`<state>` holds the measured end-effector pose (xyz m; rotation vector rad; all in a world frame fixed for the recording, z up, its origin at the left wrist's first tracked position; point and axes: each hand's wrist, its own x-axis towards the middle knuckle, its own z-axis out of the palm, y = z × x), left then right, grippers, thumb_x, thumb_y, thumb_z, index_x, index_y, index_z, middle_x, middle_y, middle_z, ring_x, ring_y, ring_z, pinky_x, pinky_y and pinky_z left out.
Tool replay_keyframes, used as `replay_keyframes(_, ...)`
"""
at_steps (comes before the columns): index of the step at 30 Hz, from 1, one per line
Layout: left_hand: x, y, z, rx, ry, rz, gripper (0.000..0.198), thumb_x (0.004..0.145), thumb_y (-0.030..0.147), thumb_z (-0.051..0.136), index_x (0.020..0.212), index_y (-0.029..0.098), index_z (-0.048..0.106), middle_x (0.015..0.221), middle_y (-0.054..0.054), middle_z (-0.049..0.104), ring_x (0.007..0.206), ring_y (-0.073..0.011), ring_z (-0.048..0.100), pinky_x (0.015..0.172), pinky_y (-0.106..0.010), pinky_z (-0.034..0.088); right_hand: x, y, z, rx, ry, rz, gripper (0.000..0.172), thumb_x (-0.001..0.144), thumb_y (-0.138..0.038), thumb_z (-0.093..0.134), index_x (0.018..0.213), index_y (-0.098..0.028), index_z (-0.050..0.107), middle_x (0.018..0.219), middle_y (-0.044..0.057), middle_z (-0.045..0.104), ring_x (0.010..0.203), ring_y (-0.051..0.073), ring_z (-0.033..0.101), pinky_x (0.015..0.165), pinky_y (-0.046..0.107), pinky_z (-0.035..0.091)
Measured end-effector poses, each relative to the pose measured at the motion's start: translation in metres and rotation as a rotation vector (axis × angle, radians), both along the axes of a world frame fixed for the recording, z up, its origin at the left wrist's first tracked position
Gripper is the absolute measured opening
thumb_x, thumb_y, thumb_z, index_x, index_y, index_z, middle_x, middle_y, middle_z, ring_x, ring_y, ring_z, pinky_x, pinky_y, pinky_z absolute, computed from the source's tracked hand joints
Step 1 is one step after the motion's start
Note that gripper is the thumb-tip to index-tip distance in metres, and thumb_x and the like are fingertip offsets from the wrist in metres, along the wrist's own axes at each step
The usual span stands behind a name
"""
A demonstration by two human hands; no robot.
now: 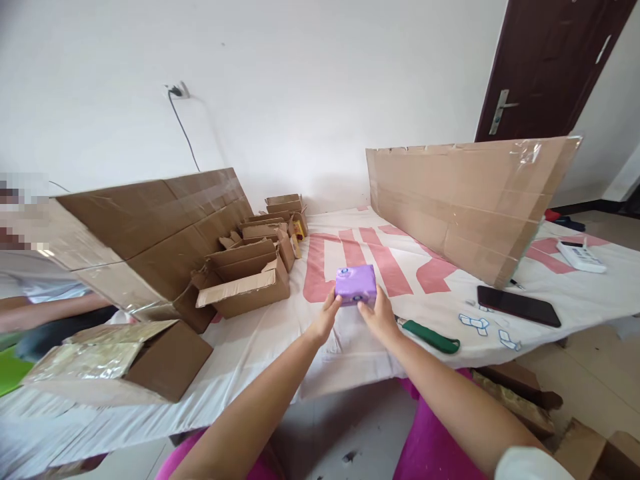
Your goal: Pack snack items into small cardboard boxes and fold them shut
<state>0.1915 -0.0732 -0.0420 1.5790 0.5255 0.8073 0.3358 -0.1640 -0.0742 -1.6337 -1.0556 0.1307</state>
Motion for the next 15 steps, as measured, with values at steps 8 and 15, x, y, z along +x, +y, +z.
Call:
replay_keyframes(8, 0.01, 0.041, 0.02, -0.049, 0.015, 0.297, 0.054, 0.088, 0.051, 0.052, 0.13, 0.018, 0.052, 0.136, -0.014, 0.057, 0.129, -0.0277, 0.051, 0.109, -0.043, 0.038, -0.007, 0.065, 0.029, 0.038, 0.052, 0.027, 0.063, 0.076, -0.031, 0.064, 0.135, -0.019, 0.045, 0.125, 0.015, 0.062, 0.119, 0.031, 0.057, 0.102, 0.051, 0.043)
replay_keyframes(15, -0.111, -0.012, -0.013, 0.062, 0.122, 0.759, 0.081, 0.073, 0.044, 0.069, 0.139, 0.013, 0.034, 0.144, -0.021, 0.041, 0.138, -0.0354, 0.037, 0.114, -0.05, 0.028, -0.095, 0.035, -0.022, -0.033, -0.043, 0.565, 0.064, 0.081, -0.034, 0.063, 0.14, -0.017, 0.043, 0.134, 0.016, 0.057, 0.115, 0.026, 0.06, 0.09, 0.039, 0.054)
